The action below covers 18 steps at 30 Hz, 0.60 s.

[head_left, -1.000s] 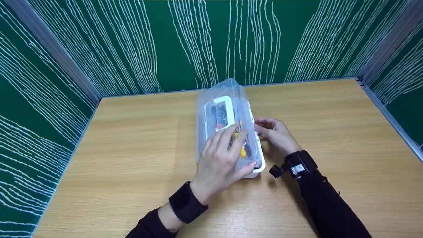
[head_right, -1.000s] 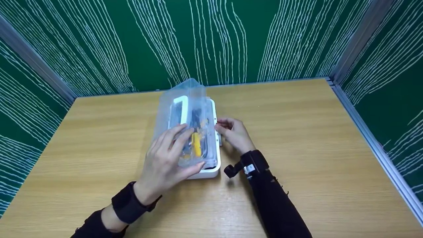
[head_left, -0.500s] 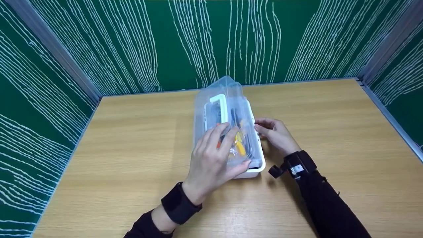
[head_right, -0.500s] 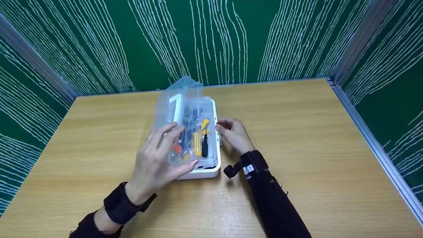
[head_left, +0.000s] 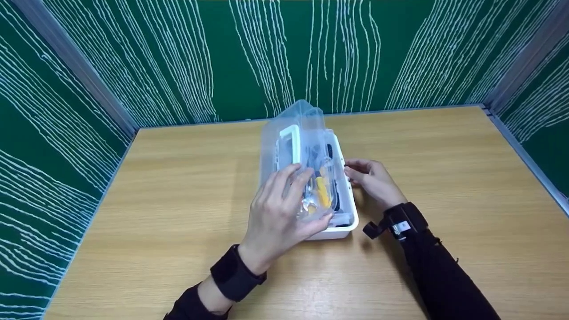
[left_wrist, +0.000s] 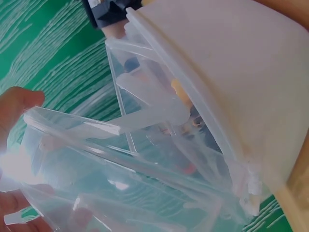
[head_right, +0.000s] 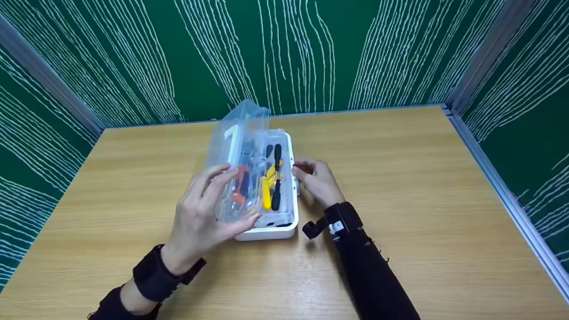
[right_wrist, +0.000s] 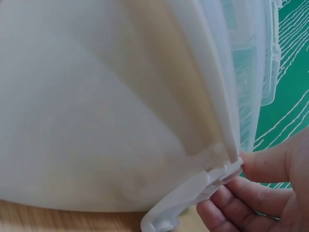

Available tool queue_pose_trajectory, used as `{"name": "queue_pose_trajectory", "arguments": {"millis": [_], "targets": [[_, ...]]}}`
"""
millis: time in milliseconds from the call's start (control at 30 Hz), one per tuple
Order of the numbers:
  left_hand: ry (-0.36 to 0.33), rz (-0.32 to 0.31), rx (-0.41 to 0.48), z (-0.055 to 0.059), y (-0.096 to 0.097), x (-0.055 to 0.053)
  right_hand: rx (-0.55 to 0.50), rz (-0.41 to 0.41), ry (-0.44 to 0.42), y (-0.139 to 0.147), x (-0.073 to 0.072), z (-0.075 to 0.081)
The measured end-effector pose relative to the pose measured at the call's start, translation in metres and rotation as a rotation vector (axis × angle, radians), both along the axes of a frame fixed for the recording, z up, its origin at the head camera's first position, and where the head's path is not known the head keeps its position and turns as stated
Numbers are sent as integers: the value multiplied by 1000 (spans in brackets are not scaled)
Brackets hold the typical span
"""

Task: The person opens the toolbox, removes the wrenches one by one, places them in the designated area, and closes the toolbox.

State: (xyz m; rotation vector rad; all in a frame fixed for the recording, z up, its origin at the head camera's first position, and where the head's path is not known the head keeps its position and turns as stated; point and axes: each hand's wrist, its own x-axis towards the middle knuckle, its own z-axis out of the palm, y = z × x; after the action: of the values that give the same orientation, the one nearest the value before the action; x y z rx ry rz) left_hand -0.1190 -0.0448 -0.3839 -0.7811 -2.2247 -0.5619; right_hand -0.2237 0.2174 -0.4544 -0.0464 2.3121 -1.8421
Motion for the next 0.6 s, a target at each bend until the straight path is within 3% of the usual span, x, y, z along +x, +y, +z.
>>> {"name": "queue_pose_trajectory", "arguments": {"millis": [600], "targets": [[-31,25,79,2,-17,2,-18,-14,3,-2,0,-1]]}}
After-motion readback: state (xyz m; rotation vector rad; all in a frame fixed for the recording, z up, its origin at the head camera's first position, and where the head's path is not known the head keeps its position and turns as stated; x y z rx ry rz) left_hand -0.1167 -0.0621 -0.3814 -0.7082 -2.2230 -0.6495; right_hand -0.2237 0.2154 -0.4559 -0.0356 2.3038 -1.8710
